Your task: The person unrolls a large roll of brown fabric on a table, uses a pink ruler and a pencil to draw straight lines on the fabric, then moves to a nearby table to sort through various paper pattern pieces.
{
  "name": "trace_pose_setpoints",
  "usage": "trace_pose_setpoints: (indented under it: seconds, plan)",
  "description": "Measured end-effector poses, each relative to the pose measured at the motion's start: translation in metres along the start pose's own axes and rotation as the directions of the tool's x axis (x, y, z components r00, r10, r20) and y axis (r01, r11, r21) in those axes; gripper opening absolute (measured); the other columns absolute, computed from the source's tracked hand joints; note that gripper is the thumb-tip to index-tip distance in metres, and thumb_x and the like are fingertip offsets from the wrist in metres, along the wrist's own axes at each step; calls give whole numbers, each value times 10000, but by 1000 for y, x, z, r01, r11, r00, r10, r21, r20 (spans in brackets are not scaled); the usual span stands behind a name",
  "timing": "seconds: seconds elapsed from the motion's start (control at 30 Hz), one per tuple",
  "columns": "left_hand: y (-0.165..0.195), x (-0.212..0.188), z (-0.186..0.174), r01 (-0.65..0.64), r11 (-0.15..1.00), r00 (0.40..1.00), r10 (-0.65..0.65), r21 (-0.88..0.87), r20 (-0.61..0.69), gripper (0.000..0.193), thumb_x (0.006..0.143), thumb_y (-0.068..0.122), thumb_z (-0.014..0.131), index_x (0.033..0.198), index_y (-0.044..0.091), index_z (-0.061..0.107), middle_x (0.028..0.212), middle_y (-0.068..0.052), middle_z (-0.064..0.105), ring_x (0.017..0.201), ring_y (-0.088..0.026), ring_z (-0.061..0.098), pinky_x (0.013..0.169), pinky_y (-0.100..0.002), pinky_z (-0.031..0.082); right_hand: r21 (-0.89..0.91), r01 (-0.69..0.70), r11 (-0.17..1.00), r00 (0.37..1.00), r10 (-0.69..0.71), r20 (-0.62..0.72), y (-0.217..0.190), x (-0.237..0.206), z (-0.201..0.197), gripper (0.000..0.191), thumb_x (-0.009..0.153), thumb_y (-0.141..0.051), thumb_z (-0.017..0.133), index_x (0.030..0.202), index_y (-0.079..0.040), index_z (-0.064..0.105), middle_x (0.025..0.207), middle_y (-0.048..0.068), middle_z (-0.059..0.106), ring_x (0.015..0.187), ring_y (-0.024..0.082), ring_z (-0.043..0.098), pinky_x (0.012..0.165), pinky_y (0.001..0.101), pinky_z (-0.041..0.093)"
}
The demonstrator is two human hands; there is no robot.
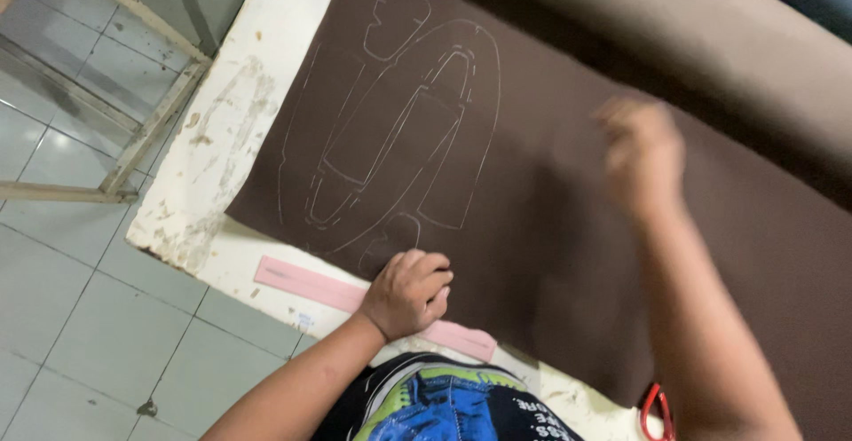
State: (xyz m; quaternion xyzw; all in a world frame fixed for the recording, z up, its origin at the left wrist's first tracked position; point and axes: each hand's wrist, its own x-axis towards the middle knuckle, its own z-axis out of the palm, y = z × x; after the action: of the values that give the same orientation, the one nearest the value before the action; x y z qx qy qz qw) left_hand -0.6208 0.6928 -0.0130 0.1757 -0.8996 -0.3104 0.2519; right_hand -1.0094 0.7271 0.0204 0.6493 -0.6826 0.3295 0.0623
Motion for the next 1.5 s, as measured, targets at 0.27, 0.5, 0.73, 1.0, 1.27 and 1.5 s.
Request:
trace_pose_setpoints:
  seconds: [0.27, 0.5, 0.73, 1.0, 1.27, 1.5]
  plan:
    - [-1, -4, -9, 50, 972, 997, -60, -232, -40, 154, 876, 95, 673, 1016, 42, 706, 1154, -114, 667, 1074, -312, 643, 997, -445, 505, 190, -377, 907, 753, 181, 632, -237, -128, 7, 501, 687, -233, 848, 1153, -130, 694, 1089, 122, 663, 900, 344, 690, 728, 420, 570]
    - [-21, -44, -22, 92, 996, 966, -93, -15, -240, 181, 864, 40, 650, 1032, 47, 717, 1141, -97, 699, 1102, -299, 653, 994, -443, 481, 45, -422, 905, 750, 321, 579, -265, -158, 15, 348, 782, -262, 819, 1114, -207, 728, 1111, 22, 682, 902, 266, 732, 756, 385, 592]
    - [-58, -109, -70, 418, 851, 901, -345, 318, -263, 394, 1022, 204, 536, 1372, 47, 627, 1556, -152, 493, 1490, -325, 376, 1223, -538, 160, -86, -550, 831, 656, 493, 571, -276, -181, 19, 340, 805, -236, 786, 1093, -126, 642, 1061, 73, 621, 887, 317, 704, 713, 452, 555]
    - [-58, -114, -68, 501, 828, 858, -438, 251, -268, 429, 1063, 310, 476, 1354, 37, 634, 1563, -138, 501, 1498, -319, 370, 1220, -542, 137, -195, -531, 825, 613, 533, 583, -289, -189, 13, 280, 837, -257, 756, 1056, -140, 624, 1080, 81, 601, 891, 355, 673, 740, 480, 546]
    - [-59, -118, -63, 473, 844, 873, -409, 251, -267, 436, 1057, 317, 490, 1348, 34, 646, 1564, -151, 500, 1496, -333, 361, 1203, -549, 130, -180, -514, 839, 664, 522, 536, -280, -212, 7, 179, 859, -205, 710, 1010, -154, 629, 1075, 87, 607, 904, 336, 682, 753, 453, 564]
    - [-43, -134, -54, 243, 880, 966, -181, 409, -184, 388, 1037, 325, 574, 1332, 83, 646, 1494, -144, 529, 1452, -351, 387, 1214, -519, 204, -165, -599, 783, 606, 578, 547, -275, -232, -7, 278, 838, -172, 663, 1110, -151, 609, 1061, 106, 598, 915, 348, 675, 756, 477, 553]
